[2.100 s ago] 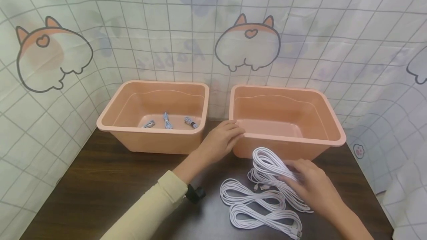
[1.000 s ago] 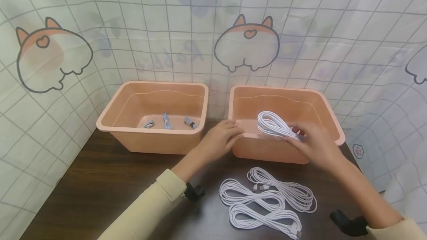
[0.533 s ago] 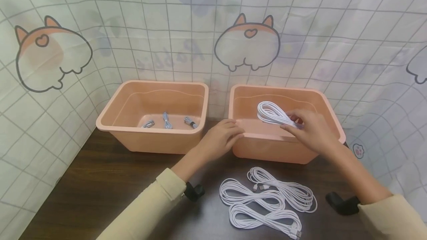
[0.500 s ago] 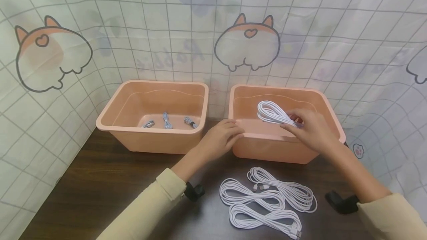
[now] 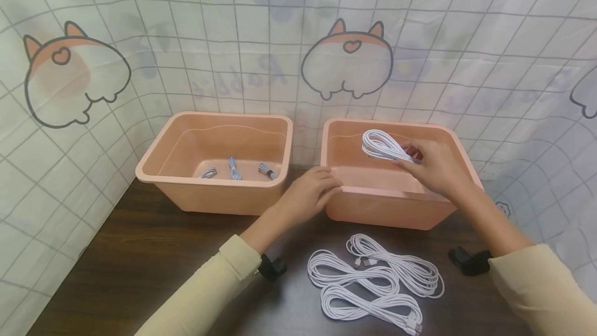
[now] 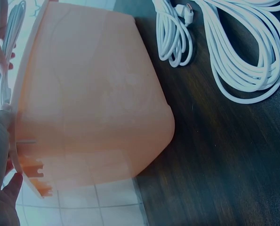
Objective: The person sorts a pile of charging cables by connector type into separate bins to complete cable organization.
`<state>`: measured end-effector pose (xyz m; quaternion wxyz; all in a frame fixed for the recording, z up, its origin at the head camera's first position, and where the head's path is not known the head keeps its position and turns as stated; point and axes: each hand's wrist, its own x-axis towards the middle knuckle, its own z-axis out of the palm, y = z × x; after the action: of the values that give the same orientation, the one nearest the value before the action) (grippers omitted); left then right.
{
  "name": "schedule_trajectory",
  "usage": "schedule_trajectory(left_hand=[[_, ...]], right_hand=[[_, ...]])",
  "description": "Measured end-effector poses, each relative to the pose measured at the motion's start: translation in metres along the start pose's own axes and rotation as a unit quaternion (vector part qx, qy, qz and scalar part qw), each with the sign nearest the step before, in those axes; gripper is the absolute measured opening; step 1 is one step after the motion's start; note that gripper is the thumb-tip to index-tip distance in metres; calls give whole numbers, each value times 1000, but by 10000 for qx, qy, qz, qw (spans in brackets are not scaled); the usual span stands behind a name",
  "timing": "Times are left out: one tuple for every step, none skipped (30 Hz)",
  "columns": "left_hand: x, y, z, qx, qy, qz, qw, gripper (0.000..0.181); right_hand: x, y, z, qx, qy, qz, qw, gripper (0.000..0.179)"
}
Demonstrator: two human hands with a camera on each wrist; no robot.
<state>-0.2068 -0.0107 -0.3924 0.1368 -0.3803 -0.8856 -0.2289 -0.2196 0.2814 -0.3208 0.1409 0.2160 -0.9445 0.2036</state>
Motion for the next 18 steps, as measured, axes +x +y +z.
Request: schedule_trajectory(left_hand=[[0,0,0,3,-10,-9,10000,25],[0,0,0,-9,-23,-15,10000,25],[0,0,1,-8,-32,-19,10000,25],[0,0,0,-3,-37,-21,10000,25],[0,0,0,5,-44,-26,10000,25],[0,0,0,8,-50,-25,10000,25],[0,0,0,22,-49,-19,10000,25],[0,0,0,11,-48,-15,10000,25],[0,0,-1,-4,-48,-14,10000,25],[0,0,-1,-27,-51,-17,10000,25],[0,0,-1,-45,-57,-17,10000,25],[0,0,-1,-49,-55,-10,10000,24],[0,0,-1,-46,-51,-7,10000,25],[0,0,-1,-56,-61,-17,10000,25],[0,0,-1,-42,-67,-25,10000,25],[-1,0,-1,-35,-76,-36,10000,25],[-1,0,-1,-17,-81,-39,10000,25],[-1,0,-1,-21,-98,-56,9999,25]], right_hand=[[2,1,0,-65,25,-23,10000,27],[4,1,-1,-97,48,-34,9999,27],[5,2,-1,-132,56,-26,9999,27],[7,2,-2,-119,54,-15,9999,27],[9,3,-2,-116,34,0,9999,27],[11,4,-3,-105,-1,34,9999,27],[13,4,-3,-72,-54,87,9999,28],[15,5,-4,-35,-113,146,9998,29],[17,6,-4,-17,-183,200,9996,30],[18,7,-5,-21,-247,247,9994,32],[20,8,-6,-25,-300,289,9991,33],[22,9,-6,-24,-350,345,9988,34],[23,9,-7,-30,-392,387,9985,34],[25,11,-8,-21,-427,428,9982,35],[26,11,-8,-8,-461,479,9978,35],[28,12,-9,-7,-482,515,9975,36],[30,13,-9,-6,-494,571,9971,37],[31,13,-10,-7,-514,628,9967,38]])
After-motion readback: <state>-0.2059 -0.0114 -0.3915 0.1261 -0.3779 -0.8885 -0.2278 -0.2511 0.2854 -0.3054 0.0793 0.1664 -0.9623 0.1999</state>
